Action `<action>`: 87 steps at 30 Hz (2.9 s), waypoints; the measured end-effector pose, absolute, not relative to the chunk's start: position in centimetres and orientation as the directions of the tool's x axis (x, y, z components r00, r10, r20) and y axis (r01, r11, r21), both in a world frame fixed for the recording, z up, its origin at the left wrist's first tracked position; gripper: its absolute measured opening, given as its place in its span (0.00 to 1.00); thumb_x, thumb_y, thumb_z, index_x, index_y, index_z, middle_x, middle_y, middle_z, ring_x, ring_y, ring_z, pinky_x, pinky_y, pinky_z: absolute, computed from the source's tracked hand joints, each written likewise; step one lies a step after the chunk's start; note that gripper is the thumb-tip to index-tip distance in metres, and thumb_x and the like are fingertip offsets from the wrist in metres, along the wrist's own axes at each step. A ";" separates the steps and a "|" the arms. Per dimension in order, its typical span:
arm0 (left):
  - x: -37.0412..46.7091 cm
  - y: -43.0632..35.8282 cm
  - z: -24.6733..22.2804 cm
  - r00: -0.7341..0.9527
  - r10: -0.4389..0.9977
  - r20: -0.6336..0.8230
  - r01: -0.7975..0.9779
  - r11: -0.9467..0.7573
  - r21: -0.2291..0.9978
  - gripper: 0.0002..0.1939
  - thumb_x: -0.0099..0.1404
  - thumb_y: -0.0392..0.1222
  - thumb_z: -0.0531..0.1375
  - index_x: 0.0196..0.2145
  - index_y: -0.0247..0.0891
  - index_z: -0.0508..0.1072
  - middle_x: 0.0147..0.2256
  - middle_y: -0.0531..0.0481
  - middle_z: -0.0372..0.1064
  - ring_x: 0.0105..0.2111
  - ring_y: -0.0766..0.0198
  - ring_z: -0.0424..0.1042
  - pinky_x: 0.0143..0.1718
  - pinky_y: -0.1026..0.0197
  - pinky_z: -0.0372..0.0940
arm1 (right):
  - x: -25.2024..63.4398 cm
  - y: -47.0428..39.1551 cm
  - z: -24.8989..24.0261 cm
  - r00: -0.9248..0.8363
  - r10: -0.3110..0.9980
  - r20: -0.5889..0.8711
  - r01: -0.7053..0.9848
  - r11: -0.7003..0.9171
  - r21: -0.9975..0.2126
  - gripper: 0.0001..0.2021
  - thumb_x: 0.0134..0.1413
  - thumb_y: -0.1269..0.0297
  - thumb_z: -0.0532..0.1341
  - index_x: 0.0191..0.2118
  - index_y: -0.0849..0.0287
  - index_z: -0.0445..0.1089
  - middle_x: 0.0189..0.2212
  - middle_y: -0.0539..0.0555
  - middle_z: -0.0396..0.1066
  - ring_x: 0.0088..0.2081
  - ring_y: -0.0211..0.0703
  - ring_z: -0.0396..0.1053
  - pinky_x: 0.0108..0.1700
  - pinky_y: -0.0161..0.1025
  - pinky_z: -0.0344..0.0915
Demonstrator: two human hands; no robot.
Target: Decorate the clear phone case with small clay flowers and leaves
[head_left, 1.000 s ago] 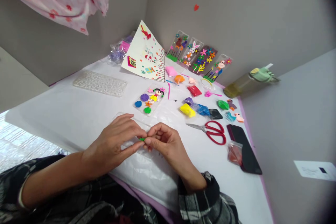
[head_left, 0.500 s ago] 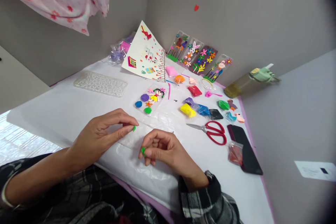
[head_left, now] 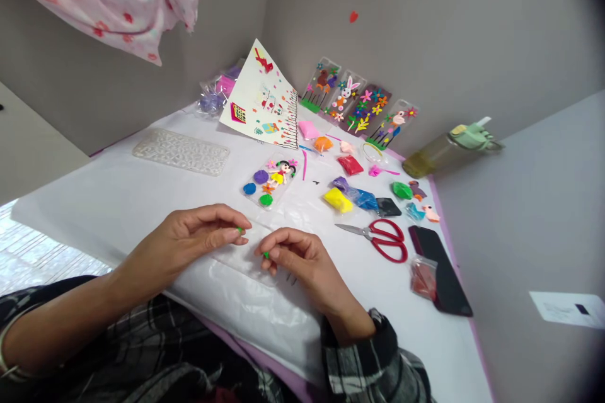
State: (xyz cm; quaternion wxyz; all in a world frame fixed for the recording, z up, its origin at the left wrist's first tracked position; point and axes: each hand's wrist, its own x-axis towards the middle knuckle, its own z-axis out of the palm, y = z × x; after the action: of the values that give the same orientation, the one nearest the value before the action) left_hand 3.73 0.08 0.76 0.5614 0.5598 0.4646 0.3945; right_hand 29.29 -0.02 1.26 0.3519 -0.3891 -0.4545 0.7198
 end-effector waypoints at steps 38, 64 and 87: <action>6.7 -0.1 0.6 0.227 0.963 0.144 0.159 -0.183 0.970 0.07 0.70 0.49 0.70 0.40 0.45 0.83 0.37 0.51 0.83 0.38 0.56 0.84 0.42 0.61 0.81 | 28.0 -0.1 2.0 -0.304 0.926 -0.223 -0.128 -0.272 -0.954 0.20 0.45 0.51 0.84 0.37 0.55 0.80 0.23 0.44 0.73 0.25 0.37 0.66 0.30 0.35 0.64; 7.8 0.0 0.8 0.242 0.905 0.350 0.252 -0.407 0.878 0.08 0.74 0.37 0.62 0.34 0.44 0.76 0.32 0.59 0.75 0.32 0.65 0.76 0.38 0.69 0.70 | 28.8 -0.6 2.0 -0.479 0.826 -0.296 -0.110 -0.391 -0.914 0.25 0.46 0.43 0.84 0.30 0.58 0.78 0.22 0.45 0.74 0.20 0.32 0.63 0.27 0.32 0.60; 8.2 1.0 1.5 0.463 0.603 0.649 0.321 -0.797 0.512 0.17 0.83 0.29 0.54 0.58 0.43 0.77 0.51 0.49 0.79 0.51 0.66 0.82 0.55 0.71 0.72 | 28.4 -0.2 2.3 -0.322 0.914 -0.246 -0.469 -0.380 -0.797 0.23 0.45 0.46 0.85 0.36 0.64 0.88 0.27 0.53 0.79 0.26 0.32 0.69 0.32 0.29 0.67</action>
State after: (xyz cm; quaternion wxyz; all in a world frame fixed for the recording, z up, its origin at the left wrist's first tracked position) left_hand 8.22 1.03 1.49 0.1609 0.8401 0.2750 0.4390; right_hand 28.41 -0.17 2.28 0.4609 -0.3560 -0.3124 0.7505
